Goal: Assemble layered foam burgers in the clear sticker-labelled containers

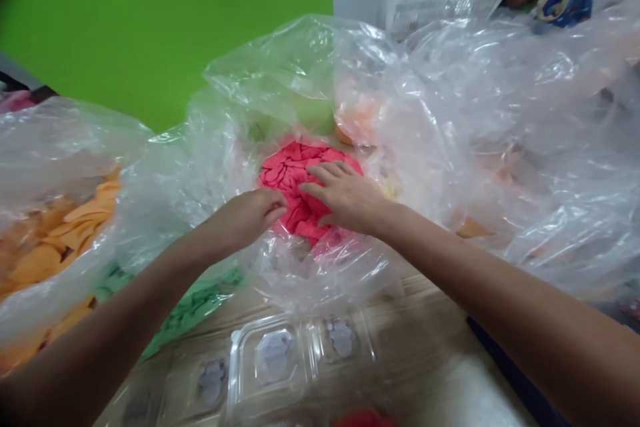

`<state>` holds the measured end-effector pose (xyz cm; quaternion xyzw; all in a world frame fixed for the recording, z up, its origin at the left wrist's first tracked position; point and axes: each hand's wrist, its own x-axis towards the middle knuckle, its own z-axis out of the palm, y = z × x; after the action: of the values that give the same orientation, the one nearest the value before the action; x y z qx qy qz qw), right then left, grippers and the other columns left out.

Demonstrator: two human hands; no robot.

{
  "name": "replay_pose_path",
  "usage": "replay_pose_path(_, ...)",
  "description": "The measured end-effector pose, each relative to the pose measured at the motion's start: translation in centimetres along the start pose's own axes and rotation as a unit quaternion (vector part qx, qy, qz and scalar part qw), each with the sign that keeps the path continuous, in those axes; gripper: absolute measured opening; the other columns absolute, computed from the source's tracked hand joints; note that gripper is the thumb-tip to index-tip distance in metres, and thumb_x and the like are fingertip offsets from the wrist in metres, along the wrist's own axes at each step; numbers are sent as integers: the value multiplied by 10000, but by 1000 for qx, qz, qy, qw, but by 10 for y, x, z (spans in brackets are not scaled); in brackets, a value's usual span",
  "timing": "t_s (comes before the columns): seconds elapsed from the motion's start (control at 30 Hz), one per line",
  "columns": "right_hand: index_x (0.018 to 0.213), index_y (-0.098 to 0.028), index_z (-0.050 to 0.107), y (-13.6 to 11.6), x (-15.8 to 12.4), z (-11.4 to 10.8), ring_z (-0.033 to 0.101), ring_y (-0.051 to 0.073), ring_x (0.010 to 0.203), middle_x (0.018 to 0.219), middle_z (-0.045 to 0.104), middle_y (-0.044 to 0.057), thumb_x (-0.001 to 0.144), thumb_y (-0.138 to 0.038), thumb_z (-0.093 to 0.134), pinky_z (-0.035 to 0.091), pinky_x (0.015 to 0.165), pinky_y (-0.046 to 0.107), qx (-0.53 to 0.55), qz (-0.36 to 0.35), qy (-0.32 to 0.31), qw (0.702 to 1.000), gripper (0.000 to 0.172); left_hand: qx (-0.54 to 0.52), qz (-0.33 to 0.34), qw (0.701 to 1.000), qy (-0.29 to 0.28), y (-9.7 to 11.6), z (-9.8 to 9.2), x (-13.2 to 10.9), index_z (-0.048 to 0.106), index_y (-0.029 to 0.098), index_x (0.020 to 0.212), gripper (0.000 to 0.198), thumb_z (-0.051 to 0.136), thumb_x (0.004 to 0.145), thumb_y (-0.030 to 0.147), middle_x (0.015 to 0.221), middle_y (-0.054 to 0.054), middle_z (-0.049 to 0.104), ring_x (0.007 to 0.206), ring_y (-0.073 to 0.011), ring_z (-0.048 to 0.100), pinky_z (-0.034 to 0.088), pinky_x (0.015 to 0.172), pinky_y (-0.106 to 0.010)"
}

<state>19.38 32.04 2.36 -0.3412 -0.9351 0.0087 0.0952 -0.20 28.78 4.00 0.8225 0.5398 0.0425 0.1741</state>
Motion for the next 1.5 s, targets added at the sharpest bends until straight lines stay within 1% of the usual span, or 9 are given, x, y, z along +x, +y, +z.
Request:
replay_pose_path(0.3,1184,-150,510,48,6,0,583,239,924,1084,608,110,772,-459,509,475,766,356,130,170,46,976,515,-87,-3,996,29,-12,-6,2,601,196,865,252,378,839,311,850,-13,631,743,-156,559,401,661,-271)
replay_pose_path(0.47,1147,-224,561,41,4,-9,597,186,735,871,649,33,734,-428,553,475,618,295,254,284,112,918,461,-146,-25,985,86,-9,-4,7,607,206,939,251,404,823,297,962,-11,642,830,-166,581,436,720,-276)
replay_pose_path(0.67,1012,-182,640,33,2,-13,556,154,579,645,610,14,744,-331,538,442,527,277,259,314,127,905,324,-135,-19,987,88,4,15,18,597,202,1000,263,401,842,278,999,-32,629,896,-174,578,446,794,-293)
replay_pose_path(0.9,1066,-206,606,31,-11,-14,587,229,887,991,645,44,656,-184,603,448,807,355,206,268,86,937,411,-88,-27,986,139,20,38,40,483,91,1131,452,612,739,275,1152,-180,450,1137,-335,380,330,918,-465)
replay_pose_path(1.03,1123,-201,569,28,-24,-18,595,243,869,981,648,68,690,-121,531,467,763,377,167,270,82,945,441,-125,-15,984,124,20,35,35,535,124,930,246,629,719,210,975,-103,547,995,-257,503,409,845,-382)
replay_pose_path(1.13,1107,-216,577,19,-33,-28,593,243,875,1044,624,76,741,-206,533,472,761,388,150,275,108,944,368,-191,-28,974,116,20,22,17,464,156,1069,324,546,788,294,940,-78,583,877,-195,568,471,737,-322)
replay_pose_path(1.27,1078,-218,589,-21,-46,-50,567,220,972,1068,620,62,816,-359,493,439,866,387,352,247,98,897,312,-513,-8,858,7,33,-4,-24,447,186,1172,371,505,819,281,1065,-96,580,915,-187,576,482,759,-324)
replay_pose_path(1.4,1002,-212,591,-74,-64,-69,607,164,820,891,640,31,842,-383,469,480,803,344,627,212,-16,749,264,-724,5,686,-75,52,-22,-70,521,158,1129,303,496,828,173,1078,-103,594,944,-190,582,473,812,-333)
replay_pose_path(1.5,916,-220,583,-100,-78,-75,608,156,763,803,618,6,800,-344,551,500,733,315,678,236,-26,696,173,-741,-21,666,-88,57,-26,-99,578,175,1067,243,496,839,199,1026,-80,626,901,-177,603,490,781,-307)
